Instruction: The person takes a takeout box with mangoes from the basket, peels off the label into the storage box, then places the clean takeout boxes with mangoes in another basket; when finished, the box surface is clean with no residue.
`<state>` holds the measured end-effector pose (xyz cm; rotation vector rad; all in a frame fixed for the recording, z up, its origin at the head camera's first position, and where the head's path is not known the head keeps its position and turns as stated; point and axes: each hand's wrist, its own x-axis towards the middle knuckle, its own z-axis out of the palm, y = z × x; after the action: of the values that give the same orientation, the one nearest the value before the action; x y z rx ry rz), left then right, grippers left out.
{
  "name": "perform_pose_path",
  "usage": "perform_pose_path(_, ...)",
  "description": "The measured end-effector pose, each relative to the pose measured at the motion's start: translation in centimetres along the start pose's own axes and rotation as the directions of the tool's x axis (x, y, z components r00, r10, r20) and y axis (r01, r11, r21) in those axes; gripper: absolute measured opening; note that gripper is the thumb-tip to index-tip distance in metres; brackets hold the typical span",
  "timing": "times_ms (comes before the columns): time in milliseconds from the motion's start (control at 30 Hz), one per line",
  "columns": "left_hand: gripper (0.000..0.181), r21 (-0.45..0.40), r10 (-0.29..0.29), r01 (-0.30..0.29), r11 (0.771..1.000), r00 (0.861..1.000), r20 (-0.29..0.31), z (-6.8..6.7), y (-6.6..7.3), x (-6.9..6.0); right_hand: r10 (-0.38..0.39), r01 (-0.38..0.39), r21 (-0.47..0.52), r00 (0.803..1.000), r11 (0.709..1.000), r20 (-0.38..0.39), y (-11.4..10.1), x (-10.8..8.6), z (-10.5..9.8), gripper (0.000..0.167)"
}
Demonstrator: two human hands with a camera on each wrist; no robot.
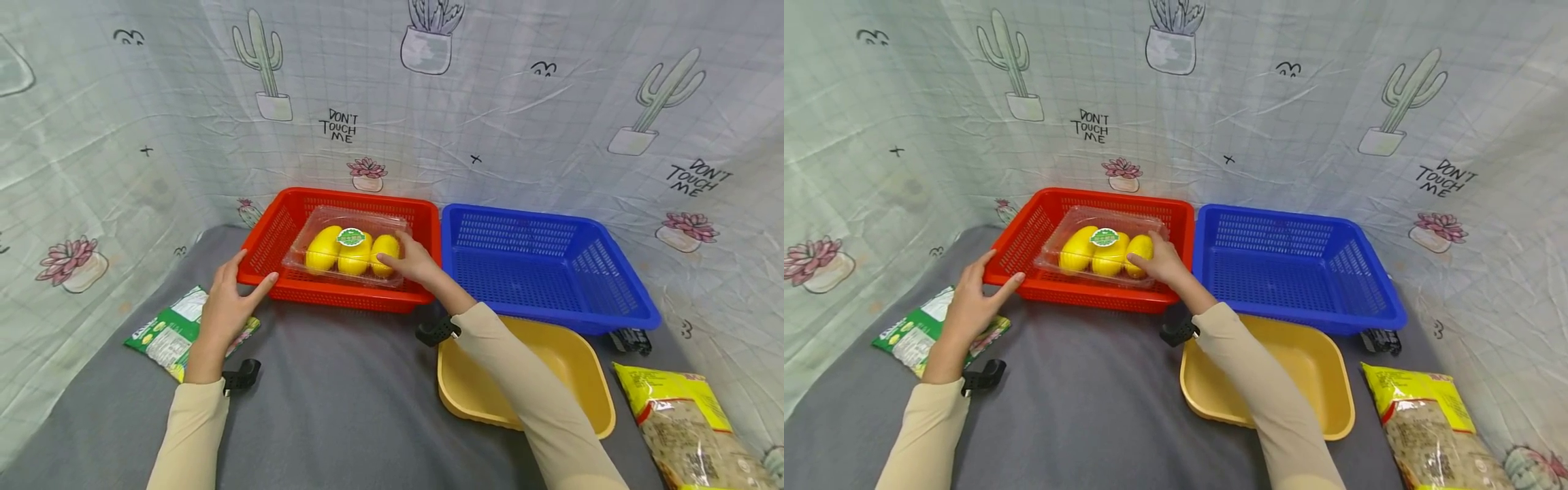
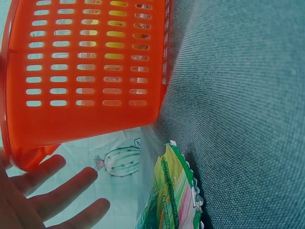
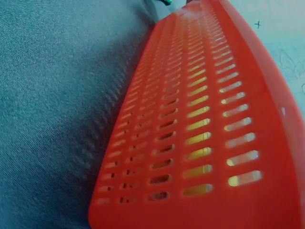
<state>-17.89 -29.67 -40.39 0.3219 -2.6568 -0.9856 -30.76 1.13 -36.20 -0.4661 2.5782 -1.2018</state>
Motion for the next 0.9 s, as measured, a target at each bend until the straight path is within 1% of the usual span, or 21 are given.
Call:
perform_pose_path(167, 0.091, -0.001, -0.010, 0.010, 1.000, 1.000, 0.013, -0.01, 0.20, -0.02, 0.026, -0.026, 0.042, 1.000, 0.999, -0.005, 0.11, -0.27, 0.21, 0.079)
perform_pose_path(433, 0.092, -0.003, -0.021, 0.022, 1.000, 1.000, 0.012, -0.11, 0.16, -0.10, 0.008, -0.005, 0.060, 0.999, 0.998, -0.054, 0.27, -0.03, 0.45, 0.078)
perform_pose_path(600, 0.092, -0.003, -0.030, 0.030, 1.000, 0.999, 0.012, -0.16, 0.16, -0.07, 0.015, -0.007, 0.110, 0.997, 0.994, -0.070, 0.14, -0.25, 0.39, 0.080)
perform_pose_path(767, 0.093, -0.005, -0.028, 0.028, 1.000, 0.999, 0.017, -0.22, 0.22, -0.11, 0.051, -0.042, 0.150, 0.997, 0.988, -0.062, 0.07, -0.53, 0.22, 0.081)
perform_pose_path(900, 0.093, -0.003, -0.027, 0.027, 1.000, 0.999, 0.021, -0.34, 0.25, -0.19, 0.067, -0.060, 0.200, 0.997, 0.978, -0.027, 0.01, -0.69, 0.10, 0.081)
